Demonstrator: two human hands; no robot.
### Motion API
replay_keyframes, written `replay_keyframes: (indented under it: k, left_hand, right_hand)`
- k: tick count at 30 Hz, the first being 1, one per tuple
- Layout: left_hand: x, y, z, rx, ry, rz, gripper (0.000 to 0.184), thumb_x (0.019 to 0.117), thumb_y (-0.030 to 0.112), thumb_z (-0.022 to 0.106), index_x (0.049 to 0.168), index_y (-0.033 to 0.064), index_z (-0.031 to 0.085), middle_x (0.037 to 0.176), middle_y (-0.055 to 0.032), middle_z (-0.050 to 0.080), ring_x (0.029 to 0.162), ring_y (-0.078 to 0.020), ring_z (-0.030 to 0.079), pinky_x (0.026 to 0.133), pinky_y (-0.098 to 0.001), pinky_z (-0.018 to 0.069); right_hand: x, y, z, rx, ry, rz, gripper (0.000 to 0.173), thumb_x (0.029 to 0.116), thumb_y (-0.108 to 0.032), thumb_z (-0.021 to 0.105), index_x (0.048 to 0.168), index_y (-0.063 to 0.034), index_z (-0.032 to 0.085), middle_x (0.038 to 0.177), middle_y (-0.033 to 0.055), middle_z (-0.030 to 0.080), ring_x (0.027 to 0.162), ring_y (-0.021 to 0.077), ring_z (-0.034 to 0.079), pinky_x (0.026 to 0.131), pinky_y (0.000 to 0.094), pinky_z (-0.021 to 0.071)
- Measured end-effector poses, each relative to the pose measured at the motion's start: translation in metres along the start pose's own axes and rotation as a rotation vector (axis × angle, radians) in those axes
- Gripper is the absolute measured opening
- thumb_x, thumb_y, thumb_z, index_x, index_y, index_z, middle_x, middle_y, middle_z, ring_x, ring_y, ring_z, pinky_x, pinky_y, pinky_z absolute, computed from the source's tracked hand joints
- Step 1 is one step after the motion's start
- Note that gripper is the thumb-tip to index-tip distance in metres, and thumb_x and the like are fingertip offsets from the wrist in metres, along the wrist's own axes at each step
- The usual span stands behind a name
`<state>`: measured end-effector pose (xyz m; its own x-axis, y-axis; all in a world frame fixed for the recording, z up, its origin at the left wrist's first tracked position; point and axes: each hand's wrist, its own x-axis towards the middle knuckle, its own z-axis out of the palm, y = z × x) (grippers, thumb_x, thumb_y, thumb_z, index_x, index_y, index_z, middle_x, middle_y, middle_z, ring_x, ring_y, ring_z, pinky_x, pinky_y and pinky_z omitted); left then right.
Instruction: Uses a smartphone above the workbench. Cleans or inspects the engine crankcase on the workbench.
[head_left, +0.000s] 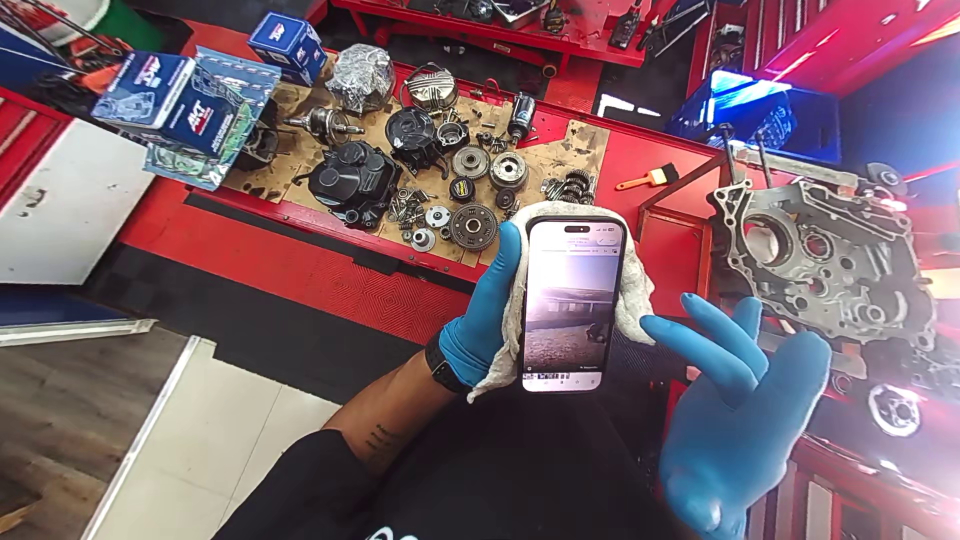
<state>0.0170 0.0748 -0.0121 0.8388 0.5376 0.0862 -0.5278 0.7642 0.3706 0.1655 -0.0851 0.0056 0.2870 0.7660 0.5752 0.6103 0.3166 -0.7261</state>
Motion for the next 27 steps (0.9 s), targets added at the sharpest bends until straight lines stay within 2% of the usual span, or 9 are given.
replay_keyframes:
  k: [6,13,16,27]
  left_hand:
    - [0.0012,0.0001,0.0009,-0.002,0.001,0.001,0.050,0.1009,0.056,0.052,0.126,0.0159,0.067,0.119,-0.0061,0.073,0.115,-0.0133,0.068,0.101,-0.0332,0.0550]
    - [0.0014,-0.0005,-0.0001,0.041,0.027,0.005,0.049,0.1005,0.055,0.053,0.127,0.0159,0.066,0.118,-0.0058,0.073,0.114,-0.0135,0.068,0.100,-0.0332,0.0558]
    - [0.0020,-0.0007,-0.0004,0.035,0.037,-0.004,0.050,0.0998,0.056,0.053,0.125,0.0156,0.067,0.117,-0.0063,0.073,0.113,-0.0137,0.069,0.099,-0.0332,0.0562]
    - [0.0039,0.0007,0.0013,0.049,0.052,-0.004,0.050,0.1001,0.057,0.053,0.124,0.0158,0.068,0.116,-0.0056,0.074,0.112,-0.0133,0.069,0.098,-0.0328,0.0569]
  right_hand:
    - [0.0000,0.0008,-0.0005,0.009,-0.010,-0.001,0.095,0.0870,-0.078,0.053,0.162,-0.0434,0.006,0.148,-0.0190,0.054,0.142,0.0146,0.048,0.125,0.0462,0.0267]
    - [-0.0012,0.0027,0.0012,0.006,-0.003,-0.008,0.096,0.0867,-0.078,0.053,0.163,-0.0426,0.006,0.150,-0.0182,0.052,0.142,0.0159,0.048,0.125,0.0461,0.0292]
    - [-0.0014,0.0026,0.0020,0.002,0.002,0.000,0.095,0.0869,-0.079,0.052,0.162,-0.0431,0.006,0.149,-0.0188,0.053,0.142,0.0157,0.048,0.126,0.0485,0.0264]
    - [-0.0008,0.0026,0.0019,0.020,-0.013,0.014,0.092,0.0879,-0.077,0.053,0.162,-0.0430,0.009,0.150,-0.0182,0.053,0.144,0.0181,0.047,0.126,0.0489,0.0263]
